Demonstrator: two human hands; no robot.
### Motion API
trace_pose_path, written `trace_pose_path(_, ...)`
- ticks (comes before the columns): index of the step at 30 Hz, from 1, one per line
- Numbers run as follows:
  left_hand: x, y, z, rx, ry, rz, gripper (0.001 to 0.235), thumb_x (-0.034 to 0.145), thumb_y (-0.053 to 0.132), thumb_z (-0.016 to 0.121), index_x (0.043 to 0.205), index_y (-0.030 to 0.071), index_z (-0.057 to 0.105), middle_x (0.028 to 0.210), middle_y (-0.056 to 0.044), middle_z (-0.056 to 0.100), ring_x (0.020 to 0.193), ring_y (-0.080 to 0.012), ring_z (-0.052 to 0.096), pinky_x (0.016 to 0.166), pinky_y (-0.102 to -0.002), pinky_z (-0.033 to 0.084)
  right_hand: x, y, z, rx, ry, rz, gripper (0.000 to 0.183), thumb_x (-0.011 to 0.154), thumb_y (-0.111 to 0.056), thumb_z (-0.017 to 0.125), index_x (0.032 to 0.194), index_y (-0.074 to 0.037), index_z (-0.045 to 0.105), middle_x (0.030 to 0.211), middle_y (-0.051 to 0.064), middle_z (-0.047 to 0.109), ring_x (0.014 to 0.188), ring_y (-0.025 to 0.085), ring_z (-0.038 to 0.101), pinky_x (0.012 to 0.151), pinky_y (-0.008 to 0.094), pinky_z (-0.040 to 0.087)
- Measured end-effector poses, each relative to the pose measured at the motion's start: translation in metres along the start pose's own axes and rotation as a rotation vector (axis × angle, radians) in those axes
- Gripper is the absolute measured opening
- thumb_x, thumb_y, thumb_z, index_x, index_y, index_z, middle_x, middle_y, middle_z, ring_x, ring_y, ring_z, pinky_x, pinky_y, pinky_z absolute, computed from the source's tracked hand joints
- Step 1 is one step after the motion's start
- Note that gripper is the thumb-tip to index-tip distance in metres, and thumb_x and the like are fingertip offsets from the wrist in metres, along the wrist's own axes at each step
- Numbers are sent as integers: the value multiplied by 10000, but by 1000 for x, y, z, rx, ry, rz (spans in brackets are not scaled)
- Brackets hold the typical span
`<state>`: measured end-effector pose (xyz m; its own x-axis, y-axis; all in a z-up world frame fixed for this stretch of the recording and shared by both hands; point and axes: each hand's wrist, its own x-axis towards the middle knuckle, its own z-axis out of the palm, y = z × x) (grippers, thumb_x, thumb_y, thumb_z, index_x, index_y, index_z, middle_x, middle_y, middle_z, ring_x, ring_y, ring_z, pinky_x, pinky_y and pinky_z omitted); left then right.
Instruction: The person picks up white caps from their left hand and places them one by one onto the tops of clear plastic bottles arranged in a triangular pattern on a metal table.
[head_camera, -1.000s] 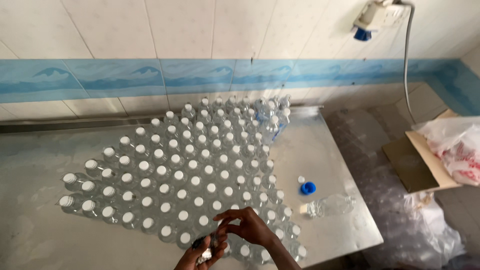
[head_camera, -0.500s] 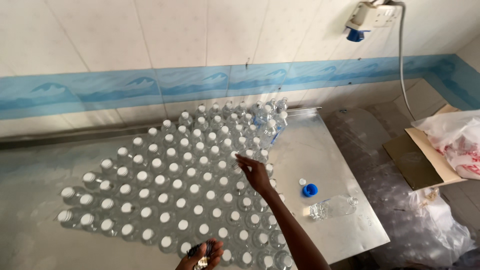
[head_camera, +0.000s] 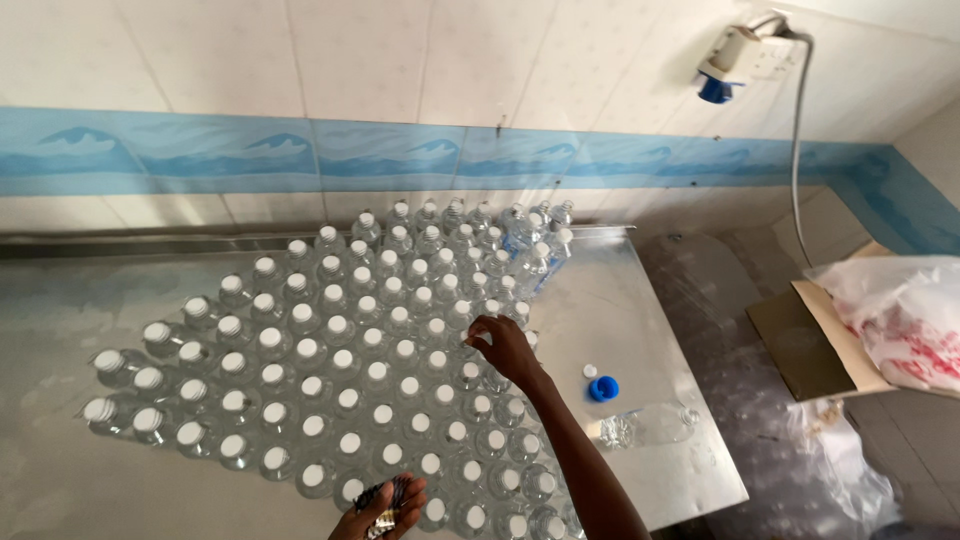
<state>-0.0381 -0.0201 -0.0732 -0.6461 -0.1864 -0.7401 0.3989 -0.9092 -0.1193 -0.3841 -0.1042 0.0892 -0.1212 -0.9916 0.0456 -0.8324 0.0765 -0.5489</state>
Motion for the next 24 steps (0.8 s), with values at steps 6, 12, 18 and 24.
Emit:
trace_pose_path(6,-44,-16,43,68,49,132,514,1033,138,606,1477,-120,601,1453,-320,678,1307,-424,646,1100,-507,536,-4,3,15,-97,-43,10,447,1047,-281,712,1446,-99,622,1328,121,792,1195,299,766,1281,535,338)
trace_pose_path(12,-35,4,44,100,-18,64,529,1051,157,570,1498,-125,575,1479,-310,663,1322,-433,632,1097,-516,539,-2,7,18,-177,-51,21,384,1038,-279,694,1398,-145,675,1445,40,730,1291,244,706,1326,627,111)
trace_pose_path(18,-103,1,105,246,31,239,501,1028,125,586,1462,-125,596,1465,-347,678,1339,-435,633,1143,-496,499,-26,-25,22,-169,-3,-68,459,974,-150,765,1421,-105,668,1380,117,750,1297,310,669,1222,585,248)
trace_pose_path(24,-37,-5,55,165,-79,242,572,996,170,591,1498,-104,570,1484,-353,657,1337,-461,622,1139,-540,493,-84,-129,3,405,-464,-174,307,1028,-60,666,1311,-168,715,1444,85,698,1316,287,680,1162,485,538)
